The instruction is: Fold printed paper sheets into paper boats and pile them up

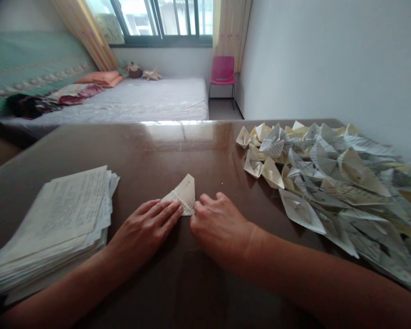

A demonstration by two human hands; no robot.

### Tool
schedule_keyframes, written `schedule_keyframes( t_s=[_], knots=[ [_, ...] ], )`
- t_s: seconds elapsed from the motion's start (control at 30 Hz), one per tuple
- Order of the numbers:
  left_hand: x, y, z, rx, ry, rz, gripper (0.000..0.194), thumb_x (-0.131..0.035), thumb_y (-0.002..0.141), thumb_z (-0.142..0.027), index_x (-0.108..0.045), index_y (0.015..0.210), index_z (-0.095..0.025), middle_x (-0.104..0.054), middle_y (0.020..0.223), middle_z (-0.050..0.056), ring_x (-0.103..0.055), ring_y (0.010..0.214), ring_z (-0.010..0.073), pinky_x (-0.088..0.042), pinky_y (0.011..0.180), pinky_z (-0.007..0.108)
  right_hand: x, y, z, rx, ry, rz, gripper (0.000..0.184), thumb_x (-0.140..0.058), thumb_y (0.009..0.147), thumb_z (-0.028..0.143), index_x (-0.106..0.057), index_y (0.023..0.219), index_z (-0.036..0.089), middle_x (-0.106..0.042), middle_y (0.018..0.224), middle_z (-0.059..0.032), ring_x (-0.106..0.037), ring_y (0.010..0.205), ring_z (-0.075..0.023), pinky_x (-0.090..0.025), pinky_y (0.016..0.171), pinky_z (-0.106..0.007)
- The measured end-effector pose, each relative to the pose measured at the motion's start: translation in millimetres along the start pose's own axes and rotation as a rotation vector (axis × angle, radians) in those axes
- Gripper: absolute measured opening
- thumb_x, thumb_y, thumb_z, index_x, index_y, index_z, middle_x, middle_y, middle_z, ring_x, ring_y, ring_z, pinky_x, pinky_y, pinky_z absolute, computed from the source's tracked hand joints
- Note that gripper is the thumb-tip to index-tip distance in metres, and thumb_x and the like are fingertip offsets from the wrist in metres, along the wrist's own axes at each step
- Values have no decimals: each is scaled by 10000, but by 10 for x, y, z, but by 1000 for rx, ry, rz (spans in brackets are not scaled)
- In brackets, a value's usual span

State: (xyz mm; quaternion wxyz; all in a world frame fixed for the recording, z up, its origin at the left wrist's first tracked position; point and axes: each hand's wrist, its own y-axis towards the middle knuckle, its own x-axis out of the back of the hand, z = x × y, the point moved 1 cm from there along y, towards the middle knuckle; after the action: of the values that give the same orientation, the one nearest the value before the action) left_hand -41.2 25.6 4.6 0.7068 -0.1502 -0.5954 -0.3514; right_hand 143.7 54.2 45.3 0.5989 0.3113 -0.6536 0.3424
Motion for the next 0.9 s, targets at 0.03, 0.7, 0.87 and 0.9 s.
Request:
schedule_keyframes(
  t_s=[0.03, 0.7, 0.87, 0.9],
  knots=[
    [-8, 7, 34, -11, -24, -26, 284, -466, 934, -152, -621, 1173, -151, -636, 1234, 75, -581, 1100, 210, -432, 959, 388, 12, 45, -86, -12, 45, -27, 98, -574, 863, 186, -669, 842, 179, -668, 873, -71, -569, 847, -215, -436, 671, -324],
    [-10, 51, 266, 27, -481, -244, 179, -576, 880, -221, -724, 815, -297, -441, 1403, 5, -288, 1358, 254, -328, 1091, 484, -344, 330, -585, 41, 961, -63, 470, -741, 740, 349, -608, 1151, 163, -649, 781, 12, -559, 677, -109, -444, 618, -226],
    [-9, 47, 289, 299, -494, -406, 240, -507, 896, -131, -683, 1013, -244, -479, 1323, 75, -408, 1248, 231, -431, 1018, 451, -463, 391, -502, -299, 1466, -164, 314, -703, 747, 362, -625, 950, 135, -640, 758, 6, -534, 543, -80, -413, 455, -188],
    [-2, 50, 269, 297, -490, -403, 218, -528, 897, -168, -668, 1048, -238, -518, 1269, 82, -443, 1201, 225, -456, 993, 433, -476, 403, -476, -364, 1569, -210, 343, -715, 733, 371, -612, 964, 139, -643, 765, 3, -538, 526, -79, -418, 434, -183]
  ],
)
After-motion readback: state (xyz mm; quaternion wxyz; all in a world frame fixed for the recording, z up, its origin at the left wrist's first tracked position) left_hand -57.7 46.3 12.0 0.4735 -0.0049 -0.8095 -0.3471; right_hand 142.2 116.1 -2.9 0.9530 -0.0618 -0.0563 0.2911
